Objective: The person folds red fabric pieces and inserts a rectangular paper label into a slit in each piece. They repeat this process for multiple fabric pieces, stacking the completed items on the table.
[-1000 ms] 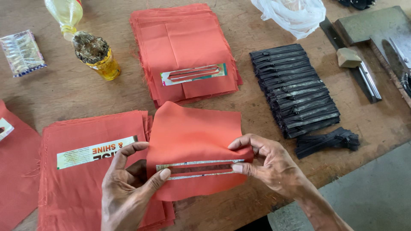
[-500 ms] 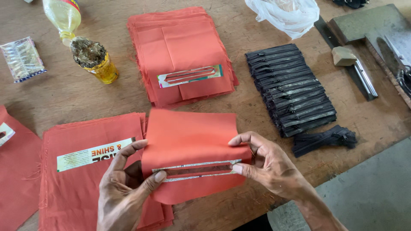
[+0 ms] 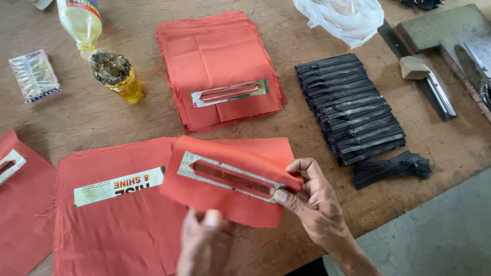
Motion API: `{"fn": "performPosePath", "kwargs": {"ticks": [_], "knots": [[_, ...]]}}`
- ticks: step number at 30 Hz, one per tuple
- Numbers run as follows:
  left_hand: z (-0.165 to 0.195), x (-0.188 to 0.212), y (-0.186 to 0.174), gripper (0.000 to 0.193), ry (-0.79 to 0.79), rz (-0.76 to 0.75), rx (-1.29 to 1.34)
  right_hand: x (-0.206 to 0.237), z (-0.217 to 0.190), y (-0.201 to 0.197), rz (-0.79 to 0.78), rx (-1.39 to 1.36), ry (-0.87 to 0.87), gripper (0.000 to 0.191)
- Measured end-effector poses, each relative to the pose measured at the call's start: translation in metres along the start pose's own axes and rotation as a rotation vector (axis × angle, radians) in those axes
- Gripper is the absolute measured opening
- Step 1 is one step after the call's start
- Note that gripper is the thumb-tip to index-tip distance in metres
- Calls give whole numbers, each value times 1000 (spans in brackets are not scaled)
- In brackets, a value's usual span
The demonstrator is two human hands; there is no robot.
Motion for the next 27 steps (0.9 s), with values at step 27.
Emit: {"fn": "performPosePath", "kwargs": {"ticks": [27], "knots": [[-11, 6, 55, 56, -38, -43, -260, 9, 8, 2, -100, 114, 102, 45]]}}
Point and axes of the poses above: each hand's wrist, its own x-axis away from the middle knuckle, its own y-axis out of the palm, z = x × y, the point moved 3 cm from there along -x, towards the middle knuckle, and after that the axes turned 4 degrees about y, right-handed, at the moved point
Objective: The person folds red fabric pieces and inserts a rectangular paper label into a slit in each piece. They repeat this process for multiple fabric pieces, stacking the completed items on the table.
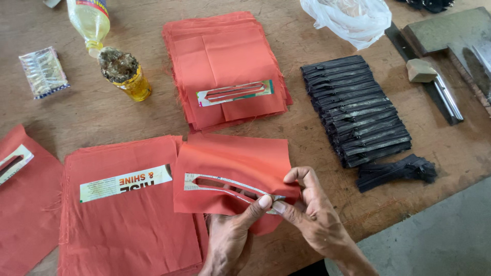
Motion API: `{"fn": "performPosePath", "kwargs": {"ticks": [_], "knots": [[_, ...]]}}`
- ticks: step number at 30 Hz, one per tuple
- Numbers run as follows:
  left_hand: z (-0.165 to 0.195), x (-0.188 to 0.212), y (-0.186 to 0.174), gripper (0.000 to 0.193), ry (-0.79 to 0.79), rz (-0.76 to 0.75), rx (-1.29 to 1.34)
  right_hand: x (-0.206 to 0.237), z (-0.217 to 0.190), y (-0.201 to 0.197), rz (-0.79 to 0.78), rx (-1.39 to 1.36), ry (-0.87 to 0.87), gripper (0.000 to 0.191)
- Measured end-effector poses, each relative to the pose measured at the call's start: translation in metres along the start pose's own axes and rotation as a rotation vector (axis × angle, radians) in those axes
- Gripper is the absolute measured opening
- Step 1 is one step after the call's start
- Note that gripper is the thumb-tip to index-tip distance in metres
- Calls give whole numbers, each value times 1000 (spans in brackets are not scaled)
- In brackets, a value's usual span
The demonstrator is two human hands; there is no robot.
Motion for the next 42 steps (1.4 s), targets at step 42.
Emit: {"fn": "performPosePath", "kwargs": {"ticks": [42], "knots": [[62, 0, -32, 55, 148, -129, -141, 27, 25, -83, -153, -453, 103, 43]]}}
Point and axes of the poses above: each hand's wrist, its own x-axis away from the middle knuckle, its own y-axis out of the palm, z = x × y, the point moved 3 cm from there along -x, towards the middle knuckle, and after that the axes turned 4 degrees about y, right-handed, at the moved point
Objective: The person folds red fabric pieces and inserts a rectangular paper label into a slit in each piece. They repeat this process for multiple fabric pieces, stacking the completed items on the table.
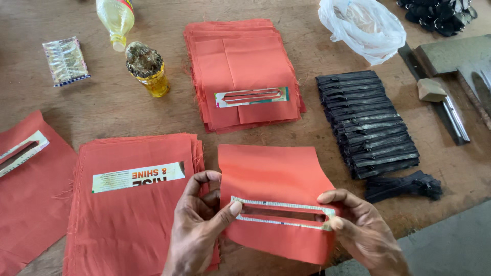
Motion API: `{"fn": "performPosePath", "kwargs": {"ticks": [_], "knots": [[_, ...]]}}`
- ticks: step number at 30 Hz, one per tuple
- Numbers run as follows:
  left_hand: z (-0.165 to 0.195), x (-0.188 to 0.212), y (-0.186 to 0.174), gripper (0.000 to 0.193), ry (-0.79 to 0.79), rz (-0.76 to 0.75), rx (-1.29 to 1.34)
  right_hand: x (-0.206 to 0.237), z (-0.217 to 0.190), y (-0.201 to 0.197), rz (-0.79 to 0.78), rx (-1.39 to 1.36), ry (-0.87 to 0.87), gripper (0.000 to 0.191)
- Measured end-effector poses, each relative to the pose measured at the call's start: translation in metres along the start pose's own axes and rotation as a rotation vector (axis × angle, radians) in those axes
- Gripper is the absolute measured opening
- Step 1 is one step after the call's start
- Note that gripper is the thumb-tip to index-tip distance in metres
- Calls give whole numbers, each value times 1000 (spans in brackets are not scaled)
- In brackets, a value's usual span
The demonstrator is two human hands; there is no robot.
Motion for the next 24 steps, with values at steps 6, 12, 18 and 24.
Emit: {"fn": "performPosePath", "kwargs": {"ticks": [6, 12, 18, 24], "knots": [[22, 8, -6, 56, -35, -138, -270, 12, -30, 13, 219, 379, -63, 38], [74, -26, 22, 70, 575, -483, -907, -32, -80, 57, 149, 686, -197, 57], [154, -48, 58, 82, 843, -383, -969, -39, -171, 115, 226, 846, -675, 51], [169, -85, 61, 83, 879, -320, -947, -91, -201, 108, 96, 920, -814, 49]]}}
Point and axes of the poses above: each hand's wrist, its own x-axis away from the middle knuckle, its own y-axis out of the palm, z = x × y, the point moved 3 cm from there along -x, towards the middle knuckle, and after that the axes turned 4 degrees about y, right-handed, at the moved point
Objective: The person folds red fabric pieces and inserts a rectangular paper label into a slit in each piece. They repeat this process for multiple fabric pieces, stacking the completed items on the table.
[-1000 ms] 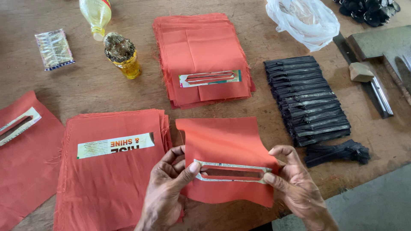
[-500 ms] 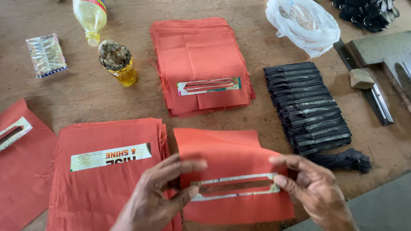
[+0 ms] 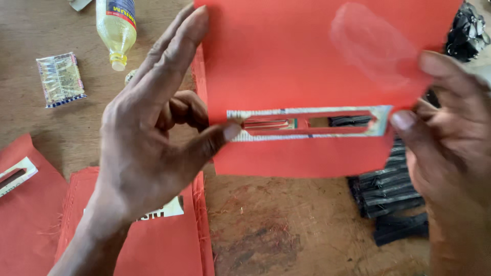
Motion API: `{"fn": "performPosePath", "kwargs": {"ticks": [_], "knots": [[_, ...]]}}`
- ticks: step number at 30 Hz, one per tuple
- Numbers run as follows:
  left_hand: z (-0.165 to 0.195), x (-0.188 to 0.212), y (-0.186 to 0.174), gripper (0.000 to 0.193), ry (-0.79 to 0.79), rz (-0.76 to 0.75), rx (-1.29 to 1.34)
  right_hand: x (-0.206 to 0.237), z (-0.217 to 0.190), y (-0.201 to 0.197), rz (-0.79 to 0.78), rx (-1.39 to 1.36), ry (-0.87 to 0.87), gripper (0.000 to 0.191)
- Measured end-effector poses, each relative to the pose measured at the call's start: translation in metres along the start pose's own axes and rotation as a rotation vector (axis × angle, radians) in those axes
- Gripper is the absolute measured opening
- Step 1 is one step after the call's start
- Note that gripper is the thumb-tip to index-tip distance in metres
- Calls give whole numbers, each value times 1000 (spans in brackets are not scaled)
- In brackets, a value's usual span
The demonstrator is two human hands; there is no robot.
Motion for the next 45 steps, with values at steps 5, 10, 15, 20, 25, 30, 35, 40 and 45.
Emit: {"fn": "performPosePath", "kwargs": {"ticks": [5, 10, 15, 20, 25, 30, 35, 40, 45], "knots": [[-67, 3, 25, 90, -233, -1, 73, -19, 72, 21, 19, 104, 215, 52], [-110, 17, 49, 93, -417, -46, -71, -12, 103, 50, -118, 529, 242, 46], [-125, 27, 58, 90, -494, -67, -165, 3, 97, 84, -380, 655, 206, 41], [-132, 30, 60, 80, -552, -11, -11, -3, 81, 95, -331, 685, -92, 60], [-148, 26, 58, 60, -708, 250, 646, 3, 73, 88, -197, 808, -182, 65], [-160, 26, 58, 42, -850, 399, 916, 21, 74, 92, -242, 664, -83, 20], [-162, 27, 64, 28, -847, 441, 1036, 25, 76, 101, -312, 859, -128, 52], [-167, 29, 67, 16, -838, 459, 1024, 20, 80, 105, -280, 802, -121, 42], [-173, 33, 72, 14, -947, 457, 961, 8, 90, 105, -332, 840, -188, 37]]}}
Point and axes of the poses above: each hand's wrist, its own x-axis away from the middle knuckle, its own y-axis out of the palm, z = x × y, the point moved 3 cm from there along -x, towards the middle knuckle, and after that the axes turned 4 degrees about y, right-handed, at the moved point
